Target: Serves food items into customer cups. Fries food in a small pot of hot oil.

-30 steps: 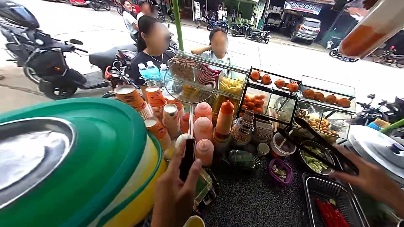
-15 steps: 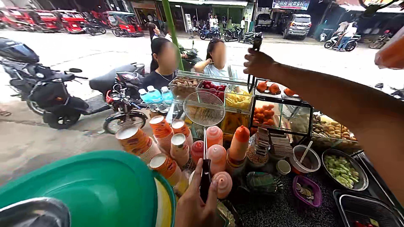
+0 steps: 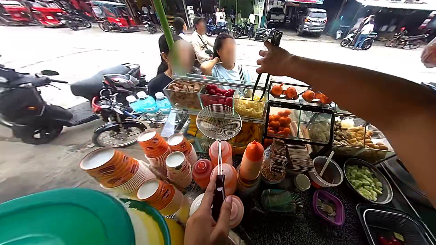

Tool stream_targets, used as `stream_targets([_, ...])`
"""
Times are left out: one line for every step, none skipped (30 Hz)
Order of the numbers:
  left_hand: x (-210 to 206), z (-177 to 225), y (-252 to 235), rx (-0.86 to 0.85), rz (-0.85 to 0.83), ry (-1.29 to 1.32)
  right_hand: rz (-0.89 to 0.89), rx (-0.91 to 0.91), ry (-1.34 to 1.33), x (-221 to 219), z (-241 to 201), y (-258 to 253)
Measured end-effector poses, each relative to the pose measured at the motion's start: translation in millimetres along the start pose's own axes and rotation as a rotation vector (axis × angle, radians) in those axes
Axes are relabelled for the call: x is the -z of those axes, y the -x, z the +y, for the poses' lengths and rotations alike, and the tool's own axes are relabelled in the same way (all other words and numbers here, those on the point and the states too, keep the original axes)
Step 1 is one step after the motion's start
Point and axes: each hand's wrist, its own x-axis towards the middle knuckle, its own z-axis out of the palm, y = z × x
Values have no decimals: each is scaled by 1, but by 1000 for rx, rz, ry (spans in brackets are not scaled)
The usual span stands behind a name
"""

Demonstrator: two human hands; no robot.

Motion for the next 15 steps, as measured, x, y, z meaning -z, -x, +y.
stream_targets([-1,1,-3,0,2,-7,3,32,37,0,3,1])
stream_targets([-2,1,-5,2,8,-13,3,58,65,1,4,1])
stream_targets([-3,2,-8,6,11,-21,1,77,82,1,3,-1])
stream_targets([-4,3,-10,11,12,-28,2,96,94,1,1,-4])
stream_targets([-5,4,-12,17,11,-32,3,115,105,0,-4,-7])
stream_targets([-7,5,-14,19,13,-37,6,135,107,-2,-9,-10])
stream_targets([-8,5,-16,20,11,-39,6,150,101,-4,-13,-13])
stream_targets([-9,5,-17,20,8,-42,13,165,100,-8,-16,-15])
stream_targets([-9,4,-18,20,4,-42,26,176,100,-14,-17,-17])
stream_targets([-9,3,-20,23,-5,-41,28,172,94,-20,-17,-18])
stream_targets([-9,2,-20,28,-13,-37,13,151,81,-25,-17,-17])
stream_targets([-9,2,-21,37,-23,-29,0,119,68,-31,-17,-16])
stream_targets([-10,1,-21,45,-32,-20,-12,74,56,-37,-19,-13])
stream_targets([-10,1,-22,49,-38,-8,-13,29,47,-43,-22,-11])
stream_targets([-11,0,-24,50,-45,1,-13,-12,50,-48,-27,-9])
